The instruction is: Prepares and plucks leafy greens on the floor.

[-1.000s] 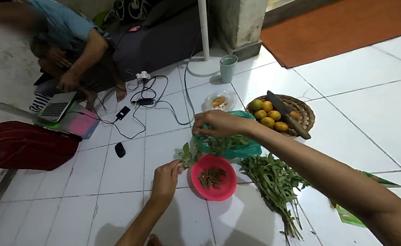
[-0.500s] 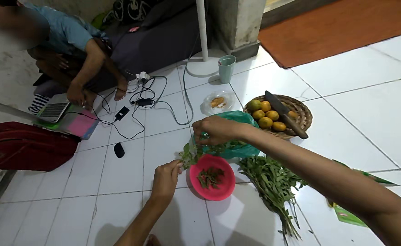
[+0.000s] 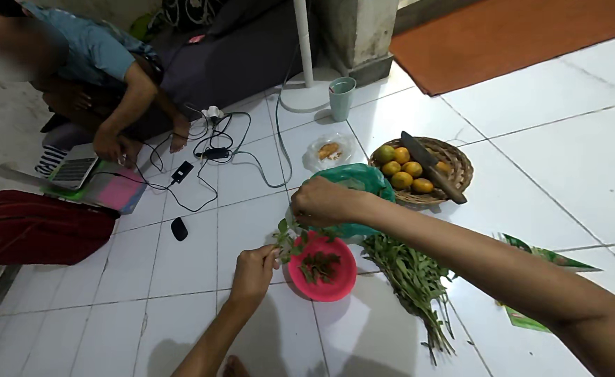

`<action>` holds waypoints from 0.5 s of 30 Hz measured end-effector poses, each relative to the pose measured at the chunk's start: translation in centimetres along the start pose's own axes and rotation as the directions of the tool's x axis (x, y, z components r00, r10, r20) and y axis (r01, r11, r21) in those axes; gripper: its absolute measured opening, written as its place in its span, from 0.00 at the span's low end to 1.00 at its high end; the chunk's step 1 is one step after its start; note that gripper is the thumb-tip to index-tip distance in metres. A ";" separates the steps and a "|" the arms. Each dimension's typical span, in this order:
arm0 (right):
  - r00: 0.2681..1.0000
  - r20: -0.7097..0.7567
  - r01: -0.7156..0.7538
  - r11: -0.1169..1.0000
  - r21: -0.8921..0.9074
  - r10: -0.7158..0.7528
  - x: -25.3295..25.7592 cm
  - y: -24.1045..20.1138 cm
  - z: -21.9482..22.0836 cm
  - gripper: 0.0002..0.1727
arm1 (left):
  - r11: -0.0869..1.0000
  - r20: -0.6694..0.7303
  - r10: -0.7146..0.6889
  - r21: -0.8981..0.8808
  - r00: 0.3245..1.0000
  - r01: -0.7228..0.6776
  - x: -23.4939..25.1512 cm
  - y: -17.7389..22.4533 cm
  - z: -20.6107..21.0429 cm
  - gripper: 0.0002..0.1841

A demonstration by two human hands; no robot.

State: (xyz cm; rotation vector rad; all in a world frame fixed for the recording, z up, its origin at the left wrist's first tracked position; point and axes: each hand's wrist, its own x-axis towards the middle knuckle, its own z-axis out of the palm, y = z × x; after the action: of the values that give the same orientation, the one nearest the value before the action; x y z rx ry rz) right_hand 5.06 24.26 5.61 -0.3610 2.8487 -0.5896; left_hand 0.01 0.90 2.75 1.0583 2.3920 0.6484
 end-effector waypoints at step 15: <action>0.801 -0.470 -0.346 0.928 0.140 0.369 2.0 2.9 1.8 0.08 | 0.966 0.092 -0.070 -0.241 0.993 0.090 -0.1 0.7 0.4 0.13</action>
State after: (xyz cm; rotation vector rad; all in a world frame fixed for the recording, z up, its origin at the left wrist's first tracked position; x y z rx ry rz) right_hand 3.08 25.63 2.50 0.4005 3.2394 -0.7527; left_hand 0.70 1.36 2.86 0.8628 2.2026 0.8291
